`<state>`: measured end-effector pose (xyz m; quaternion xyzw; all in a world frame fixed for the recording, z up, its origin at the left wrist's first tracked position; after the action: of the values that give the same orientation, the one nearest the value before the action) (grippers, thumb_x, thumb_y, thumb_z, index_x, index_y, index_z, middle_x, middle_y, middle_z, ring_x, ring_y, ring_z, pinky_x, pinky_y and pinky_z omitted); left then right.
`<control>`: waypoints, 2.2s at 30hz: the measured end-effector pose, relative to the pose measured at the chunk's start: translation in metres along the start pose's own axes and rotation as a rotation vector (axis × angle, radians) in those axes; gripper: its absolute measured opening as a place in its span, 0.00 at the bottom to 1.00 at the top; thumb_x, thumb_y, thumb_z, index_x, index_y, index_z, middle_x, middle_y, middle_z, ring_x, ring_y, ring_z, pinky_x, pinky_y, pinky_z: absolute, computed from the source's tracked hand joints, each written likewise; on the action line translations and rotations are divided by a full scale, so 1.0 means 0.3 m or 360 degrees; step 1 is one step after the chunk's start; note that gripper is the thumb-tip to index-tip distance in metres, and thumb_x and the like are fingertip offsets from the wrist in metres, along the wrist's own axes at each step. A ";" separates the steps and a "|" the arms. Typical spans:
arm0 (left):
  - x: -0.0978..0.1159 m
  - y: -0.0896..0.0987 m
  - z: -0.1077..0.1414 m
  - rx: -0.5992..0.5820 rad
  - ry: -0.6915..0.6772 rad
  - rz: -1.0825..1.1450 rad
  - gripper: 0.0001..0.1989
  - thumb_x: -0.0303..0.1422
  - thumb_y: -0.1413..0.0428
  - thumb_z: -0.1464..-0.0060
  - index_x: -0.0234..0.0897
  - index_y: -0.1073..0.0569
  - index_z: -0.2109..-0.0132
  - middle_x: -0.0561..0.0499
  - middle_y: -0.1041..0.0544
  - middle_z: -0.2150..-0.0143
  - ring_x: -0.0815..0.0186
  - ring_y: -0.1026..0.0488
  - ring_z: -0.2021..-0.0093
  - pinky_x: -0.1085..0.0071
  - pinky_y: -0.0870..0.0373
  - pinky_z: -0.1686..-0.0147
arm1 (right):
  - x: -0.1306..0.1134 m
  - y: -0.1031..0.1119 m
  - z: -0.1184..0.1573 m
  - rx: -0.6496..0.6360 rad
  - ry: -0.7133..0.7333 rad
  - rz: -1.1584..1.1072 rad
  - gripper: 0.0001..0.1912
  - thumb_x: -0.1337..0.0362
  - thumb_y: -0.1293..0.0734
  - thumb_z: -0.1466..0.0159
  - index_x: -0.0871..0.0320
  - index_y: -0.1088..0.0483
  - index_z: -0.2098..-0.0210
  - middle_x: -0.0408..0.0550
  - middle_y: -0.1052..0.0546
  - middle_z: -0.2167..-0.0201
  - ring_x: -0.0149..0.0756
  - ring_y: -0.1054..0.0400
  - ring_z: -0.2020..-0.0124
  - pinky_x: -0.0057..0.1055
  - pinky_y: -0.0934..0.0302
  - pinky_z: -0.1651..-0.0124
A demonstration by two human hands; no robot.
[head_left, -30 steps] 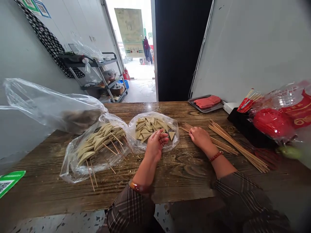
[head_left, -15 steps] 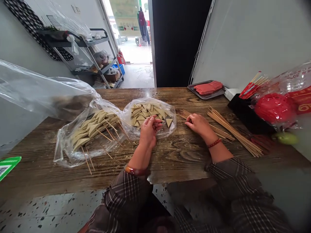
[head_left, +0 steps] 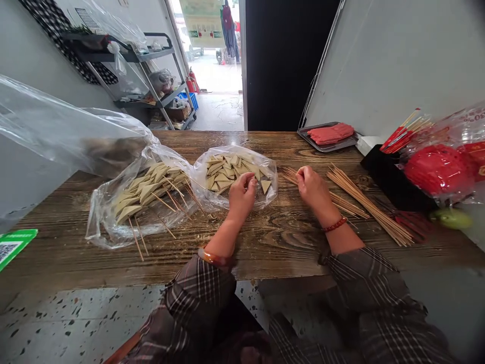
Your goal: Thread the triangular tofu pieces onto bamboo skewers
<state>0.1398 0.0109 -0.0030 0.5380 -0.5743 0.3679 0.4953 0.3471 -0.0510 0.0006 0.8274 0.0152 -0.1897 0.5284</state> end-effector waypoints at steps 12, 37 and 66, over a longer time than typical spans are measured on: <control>-0.039 -0.128 0.027 -0.0395 -0.0626 -0.1464 0.14 0.26 0.53 0.38 0.36 0.23 0.54 0.38 0.23 0.55 0.53 0.30 0.50 0.59 0.40 0.47 | -0.059 0.002 0.034 0.0256 0.0541 -0.0448 0.14 0.65 0.44 0.30 0.58 0.28 0.55 0.55 0.24 0.60 0.43 0.30 0.55 0.40 0.36 0.49; 0.021 0.077 0.040 -0.0021 0.0348 0.0790 0.10 0.26 0.45 0.49 0.34 0.26 0.58 0.52 0.23 0.70 0.72 0.26 0.73 0.77 0.33 0.70 | -0.099 -0.007 0.089 0.0310 0.0763 -0.0467 0.16 0.61 0.41 0.28 0.58 0.24 0.50 0.51 0.22 0.64 0.37 0.28 0.65 0.32 0.36 0.61; 0.011 -0.029 -0.121 -0.0074 -0.0683 -0.1885 0.17 0.31 0.55 0.36 0.32 0.24 0.50 0.38 0.24 0.49 0.53 0.31 0.48 0.57 0.40 0.45 | -0.103 -0.073 0.052 0.0167 0.0632 -0.0374 0.16 0.64 0.41 0.28 0.56 0.24 0.50 0.51 0.22 0.63 0.38 0.27 0.61 0.31 0.36 0.59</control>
<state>0.1549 0.0435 0.0078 0.8158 -0.2735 -0.0974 0.5003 0.3090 -0.0496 -0.0138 0.8674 0.2052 -0.0840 0.4455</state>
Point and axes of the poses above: each hand's wrist, its own z-axis away from the middle knuckle, its own y-axis out of the back of the hand, x = y × z, the point moved 1 cm from there along -z, towards the middle knuckle
